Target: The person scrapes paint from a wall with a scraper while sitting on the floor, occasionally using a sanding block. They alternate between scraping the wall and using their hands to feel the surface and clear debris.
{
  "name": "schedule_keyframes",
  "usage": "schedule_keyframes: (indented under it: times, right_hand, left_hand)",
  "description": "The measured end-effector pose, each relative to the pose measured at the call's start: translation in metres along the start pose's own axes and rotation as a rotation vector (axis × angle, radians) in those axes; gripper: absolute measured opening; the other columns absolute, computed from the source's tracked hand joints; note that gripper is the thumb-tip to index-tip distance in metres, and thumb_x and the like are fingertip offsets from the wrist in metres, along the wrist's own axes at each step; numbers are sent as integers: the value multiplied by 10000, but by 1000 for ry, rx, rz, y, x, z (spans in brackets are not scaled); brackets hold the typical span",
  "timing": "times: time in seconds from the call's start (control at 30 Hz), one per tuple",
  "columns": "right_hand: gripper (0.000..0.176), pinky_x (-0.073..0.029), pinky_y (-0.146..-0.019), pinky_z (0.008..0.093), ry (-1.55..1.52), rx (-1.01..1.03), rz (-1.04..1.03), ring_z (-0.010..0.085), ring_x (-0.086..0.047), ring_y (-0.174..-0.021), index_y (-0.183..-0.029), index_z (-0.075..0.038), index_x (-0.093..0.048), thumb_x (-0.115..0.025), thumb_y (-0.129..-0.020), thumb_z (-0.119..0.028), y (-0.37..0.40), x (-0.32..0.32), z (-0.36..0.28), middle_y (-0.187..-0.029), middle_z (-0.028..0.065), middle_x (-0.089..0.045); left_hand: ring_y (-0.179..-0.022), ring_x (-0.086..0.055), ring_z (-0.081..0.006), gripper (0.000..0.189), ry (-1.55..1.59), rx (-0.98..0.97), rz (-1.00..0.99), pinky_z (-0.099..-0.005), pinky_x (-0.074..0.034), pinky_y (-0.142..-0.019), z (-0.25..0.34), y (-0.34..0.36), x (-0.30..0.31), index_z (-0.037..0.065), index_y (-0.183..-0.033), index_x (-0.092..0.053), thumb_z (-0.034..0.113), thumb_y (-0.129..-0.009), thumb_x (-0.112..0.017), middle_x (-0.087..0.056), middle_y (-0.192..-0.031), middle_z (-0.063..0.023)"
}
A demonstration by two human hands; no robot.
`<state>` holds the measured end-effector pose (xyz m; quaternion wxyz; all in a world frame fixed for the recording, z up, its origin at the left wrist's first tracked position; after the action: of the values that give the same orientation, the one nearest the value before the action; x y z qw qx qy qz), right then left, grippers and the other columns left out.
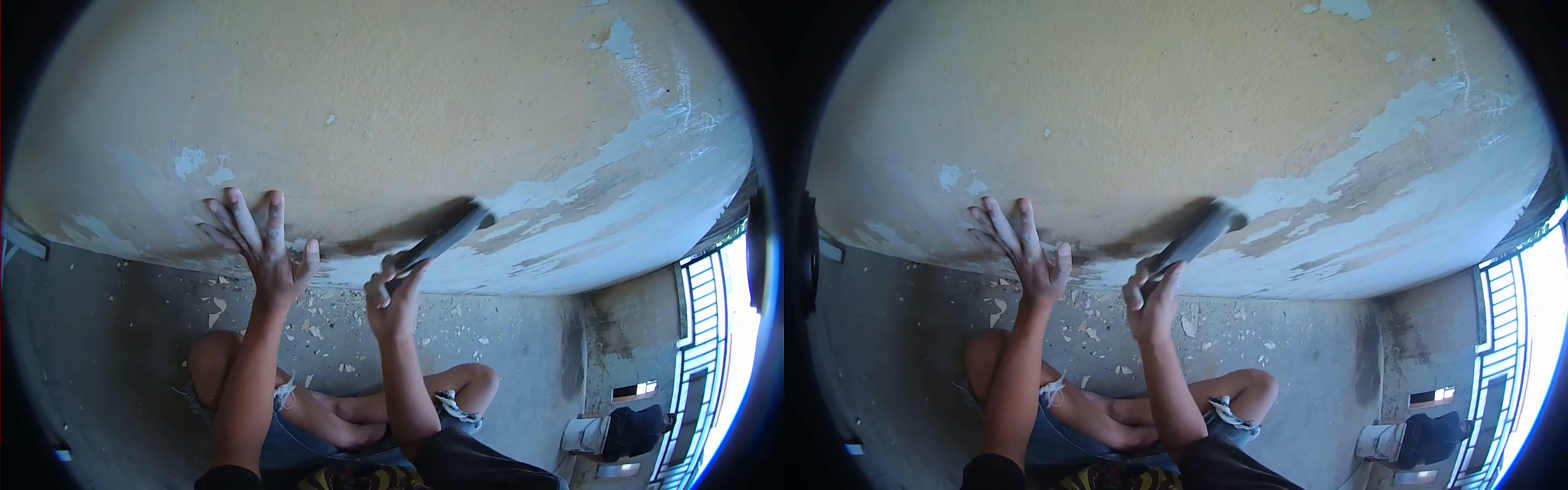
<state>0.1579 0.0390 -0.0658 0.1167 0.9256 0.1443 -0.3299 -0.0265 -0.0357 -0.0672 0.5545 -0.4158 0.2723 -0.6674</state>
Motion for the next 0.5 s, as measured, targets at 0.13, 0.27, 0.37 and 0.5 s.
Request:
schedule_keyframes:
  times: [0.13, 0.27, 0.37, 0.5]
  right_hand:
    - [471, -305, -450, 237, 81, -231, 125, 100, -366, -472, -980, -133, -493, -402, -978, -595, 31, 87, 107, -706, -21, -476]
    - [495, -298, -465, 235, 45, -134, 114, 100, -363, -494, -995, -116, -499, -412, -972, -602, 18, 66, 69, -712, -12, -480]
    - [481, -295, -437, 236, 73, 86, 10, 100, -362, -487, -984, -104, -496, -392, -991, -574, -15, 21, -9, -715, 16, -514]
    - [463, -282, -431, 217, -15, -9, -56, 76, -339, -453, -1021, -123, -520, -417, -977, -572, 1, 37, 17, -734, -16, -477]
  left_hand:
    - [-1467, 91, -470, 758, 6, 3, -5, -699, 146, -1065, 1, -1, 1, 215, -1528, -320, 644, -907, -380, -38, -1616, -206]
    - [-1466, 83, -477, 799, -35, -28, -76, -691, 96, -1080, 3, -3, 6, 137, -1544, -255, 637, -928, -344, -24, -1604, -251]
    - [-1466, 82, -475, 802, -33, -45, -29, -690, 93, -1081, 4, -3, 4, 139, -1544, -255, 643, -928, -345, -20, -1606, -247]
    - [-1466, 73, -476, 803, -58, -40, -27, -691, 95, -1085, 3, -2, 3, 138, -1543, -258, 644, -927, -349, -25, -1607, -240]
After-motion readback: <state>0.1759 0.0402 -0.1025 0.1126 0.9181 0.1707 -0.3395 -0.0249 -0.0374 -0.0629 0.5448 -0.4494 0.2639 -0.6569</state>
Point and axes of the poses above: each hand's wrist, its own y-axis away from the middle knuckle, its own x-axis out of the back of the hand, z = x × y, the point moved 5 cm from there along -y, towards the middle knuckle
